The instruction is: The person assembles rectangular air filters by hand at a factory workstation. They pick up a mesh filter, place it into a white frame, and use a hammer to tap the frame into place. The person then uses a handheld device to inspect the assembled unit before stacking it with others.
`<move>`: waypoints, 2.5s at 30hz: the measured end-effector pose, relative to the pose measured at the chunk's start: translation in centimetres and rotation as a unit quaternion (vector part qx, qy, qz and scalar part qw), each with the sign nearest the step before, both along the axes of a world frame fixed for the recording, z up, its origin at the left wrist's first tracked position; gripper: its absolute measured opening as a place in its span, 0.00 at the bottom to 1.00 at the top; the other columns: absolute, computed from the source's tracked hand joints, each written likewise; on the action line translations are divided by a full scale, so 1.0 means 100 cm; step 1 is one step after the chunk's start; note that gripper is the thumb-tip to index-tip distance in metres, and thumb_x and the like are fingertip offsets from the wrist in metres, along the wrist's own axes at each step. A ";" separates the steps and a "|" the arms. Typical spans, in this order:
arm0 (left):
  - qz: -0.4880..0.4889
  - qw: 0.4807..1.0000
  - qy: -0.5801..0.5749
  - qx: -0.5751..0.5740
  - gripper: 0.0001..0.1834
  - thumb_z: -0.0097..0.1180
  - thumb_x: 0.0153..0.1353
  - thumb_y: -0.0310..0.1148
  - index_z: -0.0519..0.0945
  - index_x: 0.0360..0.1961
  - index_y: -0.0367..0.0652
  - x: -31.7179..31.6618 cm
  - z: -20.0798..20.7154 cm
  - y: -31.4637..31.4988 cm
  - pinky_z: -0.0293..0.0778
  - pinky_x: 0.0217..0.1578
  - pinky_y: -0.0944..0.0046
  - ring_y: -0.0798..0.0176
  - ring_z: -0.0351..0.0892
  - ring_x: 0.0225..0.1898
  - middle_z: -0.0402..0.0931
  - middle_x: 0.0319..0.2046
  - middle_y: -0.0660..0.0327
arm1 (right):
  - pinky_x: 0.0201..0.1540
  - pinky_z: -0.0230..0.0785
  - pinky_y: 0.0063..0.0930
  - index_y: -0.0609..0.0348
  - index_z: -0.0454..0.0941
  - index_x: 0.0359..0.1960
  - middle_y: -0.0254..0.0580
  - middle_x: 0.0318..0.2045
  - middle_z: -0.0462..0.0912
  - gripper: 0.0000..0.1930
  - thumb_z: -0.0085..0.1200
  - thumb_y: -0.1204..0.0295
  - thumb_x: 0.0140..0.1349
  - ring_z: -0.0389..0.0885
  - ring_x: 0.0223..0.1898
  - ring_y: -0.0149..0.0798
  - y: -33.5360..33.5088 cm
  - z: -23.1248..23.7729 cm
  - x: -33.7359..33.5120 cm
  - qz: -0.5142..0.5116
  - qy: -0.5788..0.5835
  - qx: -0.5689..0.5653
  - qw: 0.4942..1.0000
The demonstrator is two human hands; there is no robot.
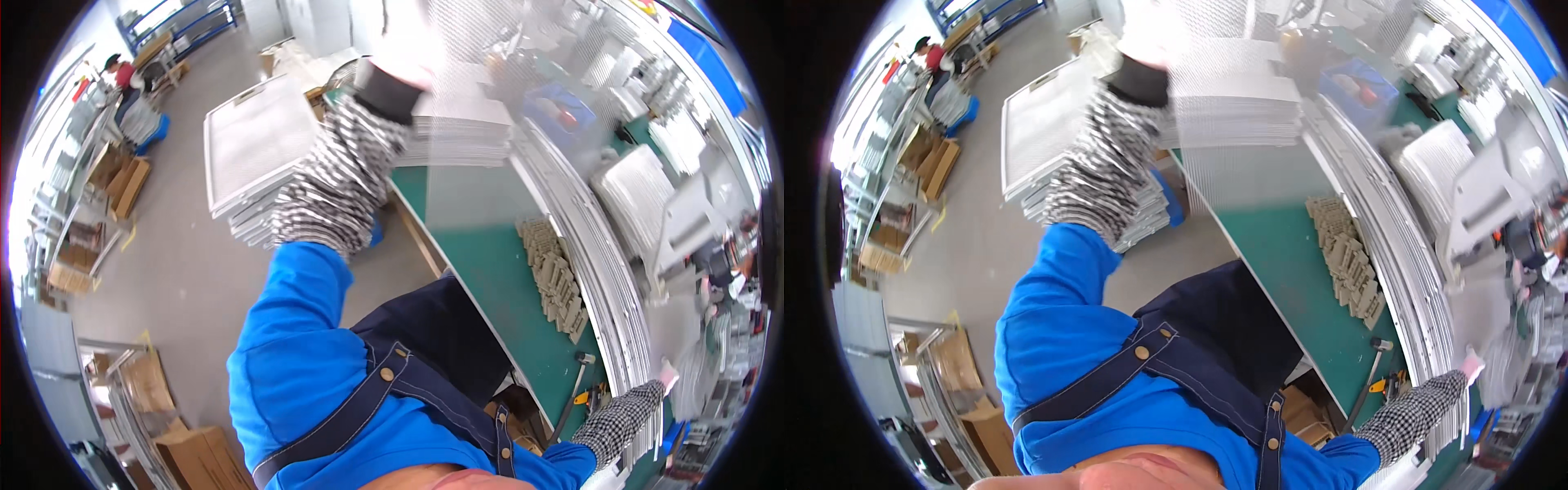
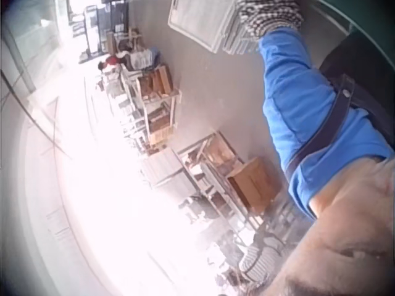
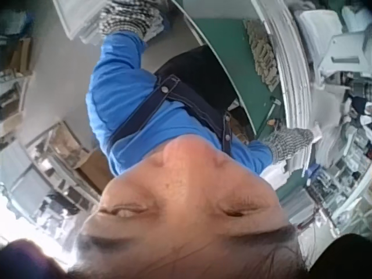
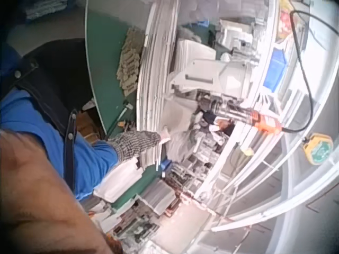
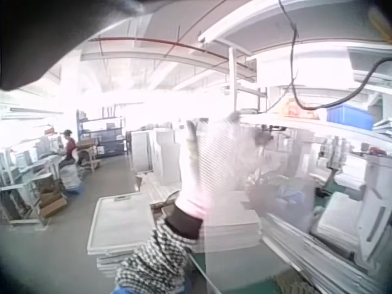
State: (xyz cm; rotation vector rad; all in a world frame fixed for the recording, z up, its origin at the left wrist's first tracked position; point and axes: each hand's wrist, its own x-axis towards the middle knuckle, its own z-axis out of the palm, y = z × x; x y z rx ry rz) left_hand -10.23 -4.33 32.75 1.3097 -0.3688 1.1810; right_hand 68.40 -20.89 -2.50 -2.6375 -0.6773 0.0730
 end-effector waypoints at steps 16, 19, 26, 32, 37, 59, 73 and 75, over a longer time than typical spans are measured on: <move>-0.385 0.764 0.066 -0.513 0.42 0.48 0.72 0.58 0.65 0.68 0.28 0.217 -0.318 -0.025 0.77 0.58 0.53 0.48 0.78 0.57 0.73 0.61 0.42 | 0.58 0.73 0.42 0.70 0.69 0.65 0.64 0.55 0.80 0.35 0.62 0.60 0.61 0.83 0.53 0.58 -0.185 0.154 0.041 -0.118 -0.415 0.069 0.900; -0.247 0.793 0.085 -0.550 0.43 0.46 0.72 0.61 0.66 0.68 0.30 0.171 -0.341 -0.008 0.77 0.59 0.51 0.47 0.78 0.56 0.72 0.62 0.42 | 0.53 0.75 0.34 0.68 0.76 0.55 0.49 0.51 0.84 0.20 0.63 0.75 0.63 0.84 0.52 0.43 -0.093 0.157 -0.046 0.006 0.047 0.452 0.891; -0.261 0.829 0.159 -0.468 0.43 0.36 0.74 0.63 0.62 0.72 0.33 0.188 -0.343 -0.018 0.73 0.63 0.56 0.50 0.74 0.61 0.70 0.65 0.45 | 0.53 0.76 0.33 0.65 0.75 0.60 0.45 0.52 0.84 0.22 0.63 0.71 0.66 0.83 0.52 0.44 -0.208 0.117 -0.103 -0.012 0.177 0.677 0.714; -0.297 0.821 0.133 -0.469 0.43 0.37 0.74 0.63 0.60 0.73 0.34 0.180 -0.356 -0.008 0.72 0.64 0.49 0.46 0.73 0.63 0.65 0.68 0.40 | 0.35 0.76 0.23 0.64 0.69 0.62 0.43 0.40 0.83 0.28 0.63 0.64 0.65 0.80 0.30 0.29 -0.176 0.068 -0.359 0.092 0.365 0.467 0.800; -0.233 0.843 0.151 -0.460 0.42 0.38 0.74 0.61 0.63 0.72 0.33 0.179 -0.359 -0.007 0.71 0.64 0.54 0.50 0.74 0.62 0.69 0.66 0.43 | 0.37 0.75 0.21 0.63 0.68 0.61 0.33 0.40 0.80 0.23 0.57 0.68 0.69 0.79 0.35 0.26 -0.163 0.042 -0.419 0.083 0.424 0.505 0.748; -0.184 0.814 0.159 -0.528 0.43 0.36 0.74 0.64 0.67 0.69 0.33 0.176 -0.347 -0.018 0.80 0.55 0.59 0.54 0.80 0.54 0.76 0.58 0.47 | 0.33 0.70 0.20 0.66 0.74 0.57 0.34 0.29 0.80 0.18 0.52 0.70 0.69 0.77 0.30 0.25 -0.174 0.035 -0.445 0.169 0.524 0.265 0.792; -0.282 0.841 0.114 -0.447 0.54 0.47 0.66 0.69 0.57 0.73 0.30 0.170 -0.336 -0.029 0.77 0.58 0.49 0.46 0.78 0.55 0.71 0.62 0.39 | 0.37 0.71 0.23 0.69 0.74 0.56 0.34 0.36 0.80 0.17 0.49 0.73 0.69 0.76 0.30 0.28 -0.192 0.014 -0.443 0.155 0.508 0.241 0.812; -0.247 0.847 0.146 -0.446 0.53 0.49 0.66 0.68 0.57 0.73 0.29 0.175 -0.344 -0.024 0.77 0.59 0.49 0.47 0.78 0.55 0.71 0.61 0.39 | 0.39 0.72 0.24 0.69 0.74 0.57 0.35 0.37 0.80 0.18 0.49 0.73 0.69 0.77 0.31 0.29 -0.191 0.013 -0.442 0.151 0.508 0.243 0.812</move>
